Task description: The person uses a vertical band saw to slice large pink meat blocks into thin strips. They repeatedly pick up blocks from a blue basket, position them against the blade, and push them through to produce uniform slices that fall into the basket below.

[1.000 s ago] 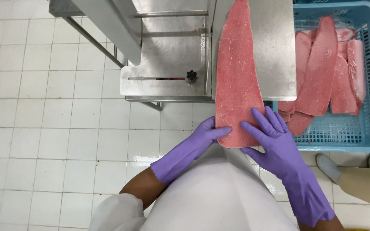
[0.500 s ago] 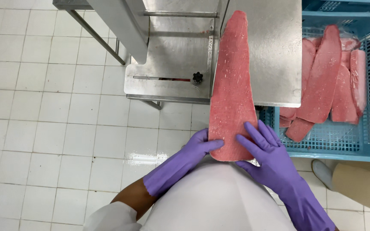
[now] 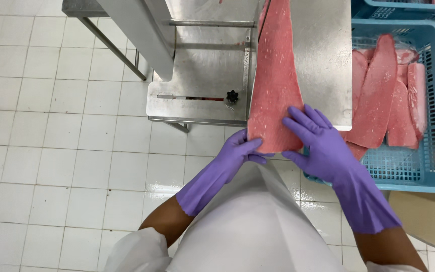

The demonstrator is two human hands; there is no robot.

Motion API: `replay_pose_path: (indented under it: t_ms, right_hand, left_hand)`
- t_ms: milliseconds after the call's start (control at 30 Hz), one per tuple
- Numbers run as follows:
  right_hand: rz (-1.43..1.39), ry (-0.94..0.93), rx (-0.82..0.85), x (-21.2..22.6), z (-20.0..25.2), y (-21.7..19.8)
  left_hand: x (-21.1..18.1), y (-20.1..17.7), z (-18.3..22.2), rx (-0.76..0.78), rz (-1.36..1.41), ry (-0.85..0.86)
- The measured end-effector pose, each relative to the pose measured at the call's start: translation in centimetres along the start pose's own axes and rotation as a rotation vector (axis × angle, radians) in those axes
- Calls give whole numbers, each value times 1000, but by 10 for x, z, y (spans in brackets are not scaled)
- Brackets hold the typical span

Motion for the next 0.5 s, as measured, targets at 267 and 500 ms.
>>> replay_pose_path:
  t_ms: [267,500]
  right_hand:
    - [28,40,19,-80,-84,3]
    - [-62,142,229,-143,-170,8]
  left_hand:
    - [-11,-3,16,12,-67,30]
    - [-21,-16,27,-86,-112,-59]
Point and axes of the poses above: each hand's wrist, its own z-axis away from the middle knuckle, its own y-axis out of the palm, x = y × z, the point moved 3 cm from there along -z, towards the middle knuckle, and after that the axes turned 6 degrees about -y, right-handed, at the moved point
